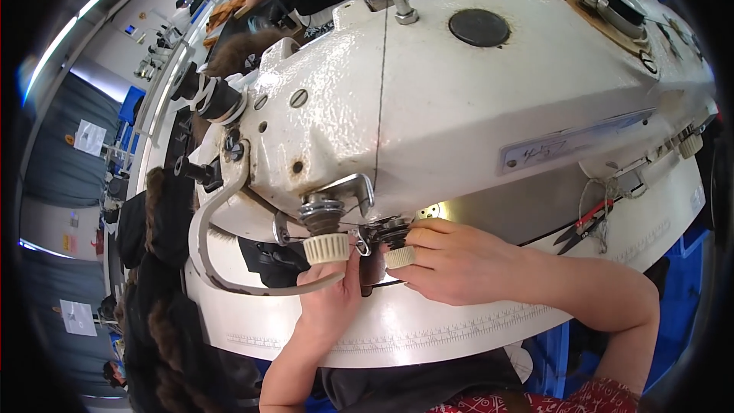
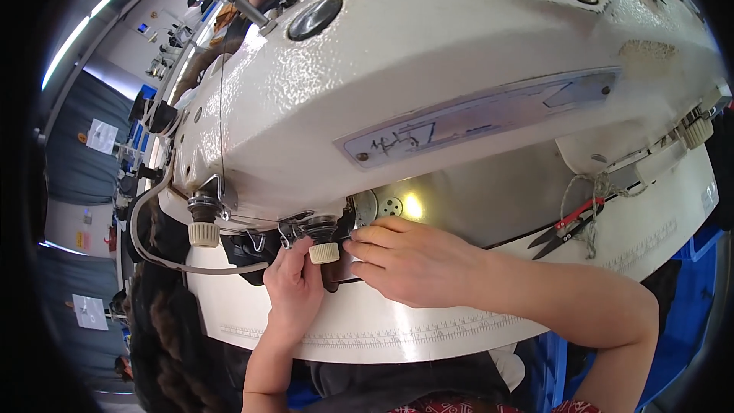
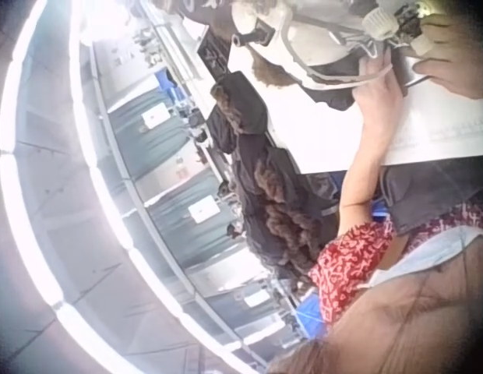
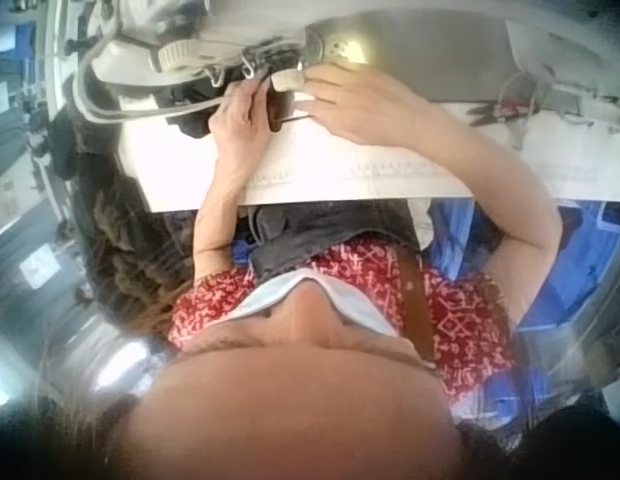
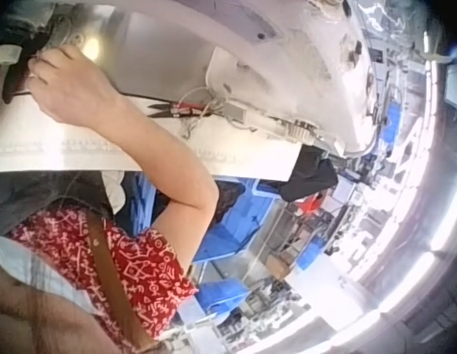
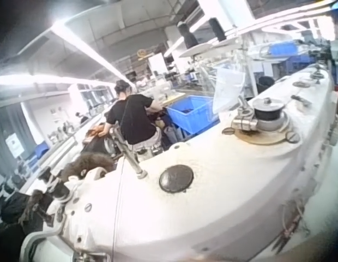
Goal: Sewing a fur trim onto a piece of black fabric using an industrial sewing machine.
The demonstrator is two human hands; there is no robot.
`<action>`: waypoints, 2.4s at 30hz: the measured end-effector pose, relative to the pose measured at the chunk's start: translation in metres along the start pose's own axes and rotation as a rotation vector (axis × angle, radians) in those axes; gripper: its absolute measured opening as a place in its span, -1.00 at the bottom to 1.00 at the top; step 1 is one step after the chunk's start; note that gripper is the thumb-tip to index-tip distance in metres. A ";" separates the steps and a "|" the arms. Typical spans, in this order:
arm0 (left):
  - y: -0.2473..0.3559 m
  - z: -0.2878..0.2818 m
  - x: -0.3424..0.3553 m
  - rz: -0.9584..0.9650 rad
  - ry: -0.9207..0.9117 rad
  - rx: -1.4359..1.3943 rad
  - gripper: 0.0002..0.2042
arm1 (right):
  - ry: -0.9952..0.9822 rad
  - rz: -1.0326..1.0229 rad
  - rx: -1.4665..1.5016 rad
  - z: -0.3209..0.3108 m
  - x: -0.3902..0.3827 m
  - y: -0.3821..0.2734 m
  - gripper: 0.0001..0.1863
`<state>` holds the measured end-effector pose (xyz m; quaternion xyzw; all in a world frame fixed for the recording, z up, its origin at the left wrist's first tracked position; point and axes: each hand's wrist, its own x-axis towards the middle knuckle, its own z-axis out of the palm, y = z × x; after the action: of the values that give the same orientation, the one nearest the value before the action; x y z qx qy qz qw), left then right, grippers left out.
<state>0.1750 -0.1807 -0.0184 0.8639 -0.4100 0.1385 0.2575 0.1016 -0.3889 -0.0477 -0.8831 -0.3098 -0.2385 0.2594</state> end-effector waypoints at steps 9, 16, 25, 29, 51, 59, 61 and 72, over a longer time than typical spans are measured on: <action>0.004 -0.007 0.002 -0.006 -0.127 0.053 -0.79 | -0.015 0.012 0.013 0.000 0.000 0.001 -0.79; -0.002 0.001 0.005 0.159 -0.041 0.310 -0.82 | -0.066 0.004 -0.020 -0.005 0.001 0.001 -0.78; 0.007 0.000 0.005 0.063 -0.041 0.051 -0.88 | -0.100 0.025 0.041 0.000 0.004 0.002 -0.69; 0.010 -0.001 0.003 0.067 -0.054 0.100 -0.86 | -0.144 0.019 0.042 0.000 0.004 0.004 -0.67; 0.022 0.010 -0.013 0.372 -0.187 0.413 -0.63 | -0.075 0.258 -0.378 -0.006 0.005 0.004 -0.87; 0.018 0.006 -0.011 0.416 -0.120 0.441 -0.63 | -0.024 0.216 -0.153 0.013 -0.008 0.016 -0.88; 0.015 0.006 -0.012 0.410 -0.142 0.461 -0.64 | -0.088 0.176 -0.197 0.017 -0.008 0.019 -0.89; 0.014 0.010 -0.007 0.453 -0.191 0.388 -0.74 | -0.161 0.259 -0.220 -0.013 0.003 0.002 -0.91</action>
<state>0.1598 -0.1896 -0.0253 0.7928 -0.5802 0.1864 0.0108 0.1021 -0.3967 -0.0369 -0.9548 -0.1855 -0.1643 0.1640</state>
